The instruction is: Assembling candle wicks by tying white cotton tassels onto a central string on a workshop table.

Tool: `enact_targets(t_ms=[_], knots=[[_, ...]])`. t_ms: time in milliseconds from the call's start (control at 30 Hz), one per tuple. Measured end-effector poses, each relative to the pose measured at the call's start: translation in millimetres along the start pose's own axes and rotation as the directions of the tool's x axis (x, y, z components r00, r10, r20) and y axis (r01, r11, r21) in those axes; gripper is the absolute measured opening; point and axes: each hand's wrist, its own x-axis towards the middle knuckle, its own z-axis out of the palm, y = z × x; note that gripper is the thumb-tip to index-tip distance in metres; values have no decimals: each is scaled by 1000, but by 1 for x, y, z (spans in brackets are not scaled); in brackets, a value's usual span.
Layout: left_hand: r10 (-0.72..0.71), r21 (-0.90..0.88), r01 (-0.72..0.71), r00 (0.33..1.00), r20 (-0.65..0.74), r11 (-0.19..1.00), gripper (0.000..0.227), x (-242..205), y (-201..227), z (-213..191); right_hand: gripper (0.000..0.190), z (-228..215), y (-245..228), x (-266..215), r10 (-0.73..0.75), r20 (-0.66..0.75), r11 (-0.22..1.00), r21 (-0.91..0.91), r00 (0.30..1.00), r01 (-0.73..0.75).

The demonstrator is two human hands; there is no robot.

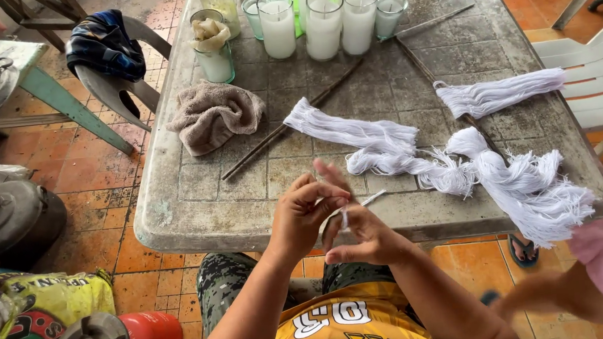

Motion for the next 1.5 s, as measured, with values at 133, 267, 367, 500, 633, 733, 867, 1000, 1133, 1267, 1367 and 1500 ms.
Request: enact_targets(t_ms=[133, 267, 367, 500, 633, 733, 867, 1000, 1133, 1267, 1367, 1500], knots=[[-140, 31, 138, 987, 76, 990, 10, -1, -17, 8, 41, -11, -15, -6, -202, -107, 979, -65, 974, 195], [-260, 59, 256, 963, 74, 965, 14, 10, -36, 0, 35, -78, -77, -24, -163, -553, 987, -94, 817, 133], [-291, 314, 268, 956, 29, 911, 13, 25, -60, -11, 52, -64, -114, -28, -533, -535, 815, -534, 656, 227], [-207, 510, 165, 978, 26, 844, 13, 44, -80, 0, 74, -108, -83, -30, -816, -346, 528, -773, 464, 352], [-150, 691, 85, 988, 35, 717, 13, 64, -96, 13, 19, -120, -36, -14, -591, -298, 394, -918, 749, -54], [-159, 783, 28, 983, 91, 622, 21, 76, -90, 23, 20, -117, -12, -6, -416, -162, 257, -965, 895, -55], [-152, 828, -66, 972, 179, 557, 17, 81, -84, 28, 43, -128, 14, -12, -235, -73, 54, -997, 969, -62], [-100, 743, -72, 978, 184, 666, 7, 85, -113, 10, 43, -150, 27, -16, -131, -46, -83, -995, 990, -57], [-170, 126, 170, 985, -14, 977, 10, 72, -82, -52, 45, -170, 42, -22, -130, -102, -211, -969, 986, -128], [46, 113, 19, 834, -550, 993, 7, 49, 13, -118, 40, -165, 38, -20, -173, -94, -173, -977, 980, -124], [579, 621, -173, 607, -544, 764, 17, 32, 17, -216, 43, -146, 27, -14, -308, -63, -2, -998, 949, -66], [700, 896, 9, 621, -353, 444, 15, 22, -11, -239, 24, -115, 17, -6, -523, 9, 30, -999, 852, 28]])
